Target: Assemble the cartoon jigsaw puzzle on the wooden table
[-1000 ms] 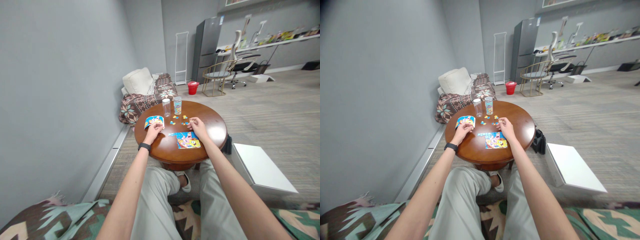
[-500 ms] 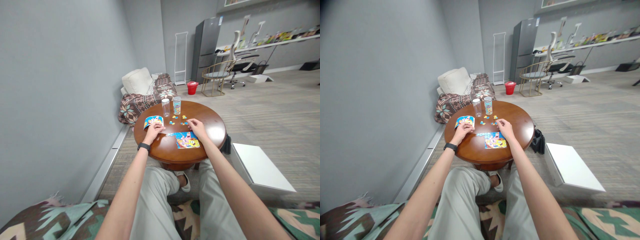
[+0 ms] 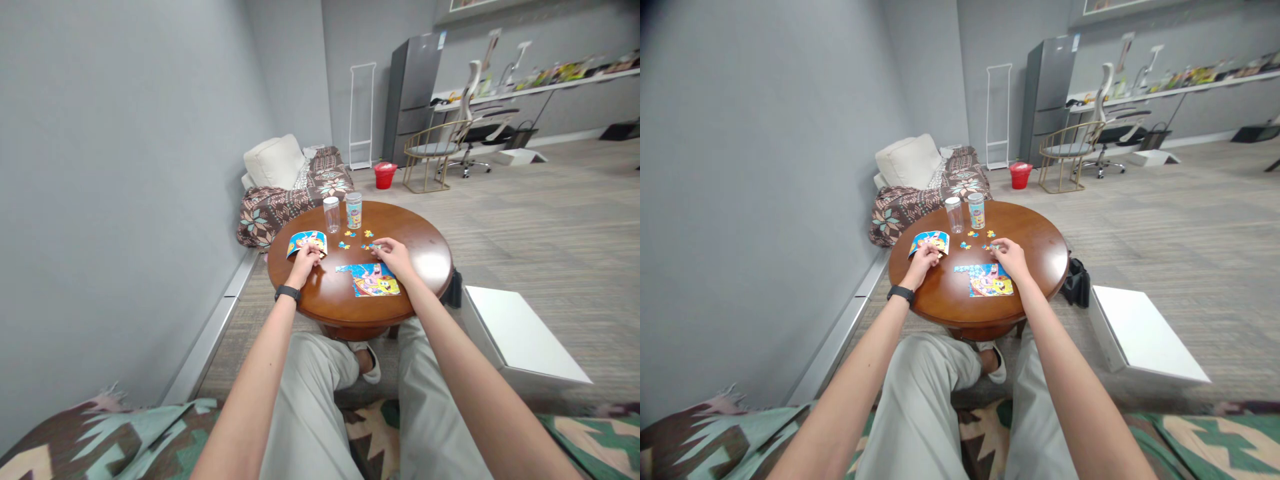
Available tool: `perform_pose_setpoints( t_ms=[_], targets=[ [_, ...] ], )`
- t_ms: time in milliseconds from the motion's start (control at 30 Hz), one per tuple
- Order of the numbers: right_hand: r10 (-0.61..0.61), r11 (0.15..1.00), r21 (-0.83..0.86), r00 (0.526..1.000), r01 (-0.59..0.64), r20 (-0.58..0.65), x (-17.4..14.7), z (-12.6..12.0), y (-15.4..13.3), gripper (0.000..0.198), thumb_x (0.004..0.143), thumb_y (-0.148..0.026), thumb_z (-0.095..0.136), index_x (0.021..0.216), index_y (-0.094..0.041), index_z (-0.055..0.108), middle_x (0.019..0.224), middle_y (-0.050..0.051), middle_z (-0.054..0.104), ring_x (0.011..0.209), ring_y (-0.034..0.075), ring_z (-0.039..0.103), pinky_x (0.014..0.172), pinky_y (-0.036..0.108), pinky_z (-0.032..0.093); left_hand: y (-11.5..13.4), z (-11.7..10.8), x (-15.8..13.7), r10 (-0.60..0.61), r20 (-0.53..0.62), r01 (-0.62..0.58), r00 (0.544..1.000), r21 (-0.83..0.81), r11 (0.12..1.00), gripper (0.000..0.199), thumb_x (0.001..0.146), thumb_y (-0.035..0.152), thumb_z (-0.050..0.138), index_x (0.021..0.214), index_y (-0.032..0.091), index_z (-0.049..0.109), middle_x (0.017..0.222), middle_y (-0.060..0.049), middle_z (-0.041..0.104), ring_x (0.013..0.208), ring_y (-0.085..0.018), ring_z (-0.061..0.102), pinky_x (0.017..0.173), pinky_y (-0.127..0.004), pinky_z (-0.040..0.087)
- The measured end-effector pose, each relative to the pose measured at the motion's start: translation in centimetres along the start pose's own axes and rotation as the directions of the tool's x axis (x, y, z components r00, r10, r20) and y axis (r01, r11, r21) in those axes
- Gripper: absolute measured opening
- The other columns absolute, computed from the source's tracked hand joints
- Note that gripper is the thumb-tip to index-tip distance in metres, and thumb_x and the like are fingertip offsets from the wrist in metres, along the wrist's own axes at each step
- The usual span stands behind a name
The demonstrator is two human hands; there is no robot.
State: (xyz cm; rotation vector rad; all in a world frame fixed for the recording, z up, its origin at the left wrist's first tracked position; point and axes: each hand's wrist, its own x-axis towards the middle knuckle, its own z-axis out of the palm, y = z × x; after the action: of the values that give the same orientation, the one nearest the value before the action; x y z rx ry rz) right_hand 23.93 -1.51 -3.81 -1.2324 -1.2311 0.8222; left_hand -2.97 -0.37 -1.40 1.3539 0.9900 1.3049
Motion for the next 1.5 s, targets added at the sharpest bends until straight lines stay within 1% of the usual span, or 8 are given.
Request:
perform_pose_setpoints(
  t_ms=[200, 400, 633, 967, 1133, 1233, 1333, 1500],
  targets=[
    [-0.024, 0.995, 0.094, 1.000, 0.023, 0.009, 0.12, 0.07, 0.15, 0.039, 0.071, -0.041, 0.073, 0.102, -0.019, 0.064, 0.080, 0.006, 0.074, 0.075, 0.021, 0.073, 0.066, 0.032, 0.059, -0.09, -0.07, -0.20, 0.010, 0.054, -0.012, 0.998, 0.032, 0.999, 0.030, 0.067, 0.020, 0.080, 0.087, 0.017, 0.057, 0.085, -0.001, 0.065, 0.079, -0.015, 0.068, 0.076, -0.028, 0.053],
    [-0.057, 0.998, -0.030, 0.997, 0.058, 0.050, -0.07, -0.14, -0.08, 0.034, 0.078, -0.050, 0.066, 0.088, -0.018, 0.070, 0.074, 0.005, 0.072, 0.066, 0.018, 0.066, 0.067, 0.032, 0.055, -0.16, -0.06, -0.06, -0.024, 0.069, 0.021, 0.997, 0.045, 0.999, 0.039, 0.068, 0.038, 0.083, 0.086, 0.017, 0.056, 0.076, -0.002, 0.068, 0.070, -0.016, 0.068, 0.072, -0.031, 0.056],
    [-0.198, 0.957, -0.225, 0.979, 0.184, -0.042, -0.08, -0.31, -0.43, 0.031, 0.085, -0.043, 0.055, 0.091, -0.022, 0.077, 0.098, 0.006, 0.075, 0.090, 0.023, 0.064, 0.090, 0.039, 0.049, 0.26, 0.03, -0.43, -0.004, 0.048, 0.002, 0.999, 0.048, 0.999, 0.040, 0.060, 0.023, 0.087, 0.085, 0.017, 0.056, 0.086, -0.002, 0.067, 0.081, -0.014, 0.067, 0.083, -0.030, 0.054],
    [0.020, 0.999, -0.030, 0.999, -0.019, 0.026, -0.30, 0.01, -0.57, 0.029, 0.077, -0.032, 0.059, 0.096, -0.017, 0.074, 0.077, 0.005, 0.072, 0.066, 0.017, 0.064, 0.064, 0.031, 0.052, 0.47, -0.03, -0.60, -0.007, 0.063, 0.001, 0.998, 0.095, 0.995, 0.042, 0.056, 0.020, 0.088, 0.083, 0.018, 0.055, 0.070, 0.005, 0.058, 0.068, -0.010, 0.059, 0.074, -0.025, 0.050],
    [-0.039, 0.996, -0.076, 0.999, 0.039, 0.001, -0.37, -0.04, -0.71, 0.026, 0.080, -0.038, 0.057, 0.083, -0.018, 0.072, 0.068, 0.003, 0.068, 0.060, 0.015, 0.060, 0.061, 0.028, 0.049, 0.48, -0.01, -0.65, 0.017, 0.054, -0.023, 0.998, 0.107, 0.994, 0.039, 0.058, 0.021, 0.087, 0.083, 0.018, 0.057, 0.073, 0.004, 0.060, 0.070, -0.010, 0.059, 0.074, -0.025, 0.049],
    [-0.082, 0.995, -0.060, 0.996, 0.080, -0.026, -0.26, -0.09, -0.35, 0.028, 0.081, -0.039, 0.058, 0.096, -0.019, 0.070, 0.063, -0.001, 0.063, 0.056, 0.014, 0.057, 0.059, 0.028, 0.049, 0.41, -0.03, -0.58, 0.011, 0.062, -0.017, 0.998, 0.100, 0.995, 0.037, 0.060, 0.024, 0.086, 0.083, 0.017, 0.058, 0.079, 0.002, 0.062, 0.072, -0.011, 0.060, 0.075, -0.025, 0.050],
    [-0.060, 0.998, -0.016, 0.998, 0.060, -0.021, -0.10, -0.14, -0.01, 0.034, 0.080, -0.041, 0.060, 0.104, -0.018, 0.068, 0.068, 0.000, 0.066, 0.059, 0.016, 0.061, 0.061, 0.030, 0.051, 0.26, -0.10, -0.47, 0.015, 0.093, -0.025, 0.996, 0.101, 0.995, 0.033, 0.063, 0.028, 0.085, 0.081, 0.016, 0.060, 0.080, 0.001, 0.064, 0.071, -0.011, 0.060, 0.074, -0.026, 0.050],
    [-0.137, 0.972, -0.194, 0.990, 0.131, -0.017, -0.02, -0.38, 0.05, 0.023, 0.076, -0.040, 0.066, 0.086, -0.021, 0.076, 0.084, 0.005, 0.071, 0.075, 0.020, 0.065, 0.075, 0.036, 0.054, 0.00, -0.23, -0.37, 0.020, 0.083, -0.029, 0.996, 0.113, 0.993, 0.029, 0.063, 0.029, 0.085, 0.082, 0.015, 0.067, 0.083, -0.003, 0.070, 0.079, -0.015, 0.065, 0.080, -0.029, 0.052]
  ],
)
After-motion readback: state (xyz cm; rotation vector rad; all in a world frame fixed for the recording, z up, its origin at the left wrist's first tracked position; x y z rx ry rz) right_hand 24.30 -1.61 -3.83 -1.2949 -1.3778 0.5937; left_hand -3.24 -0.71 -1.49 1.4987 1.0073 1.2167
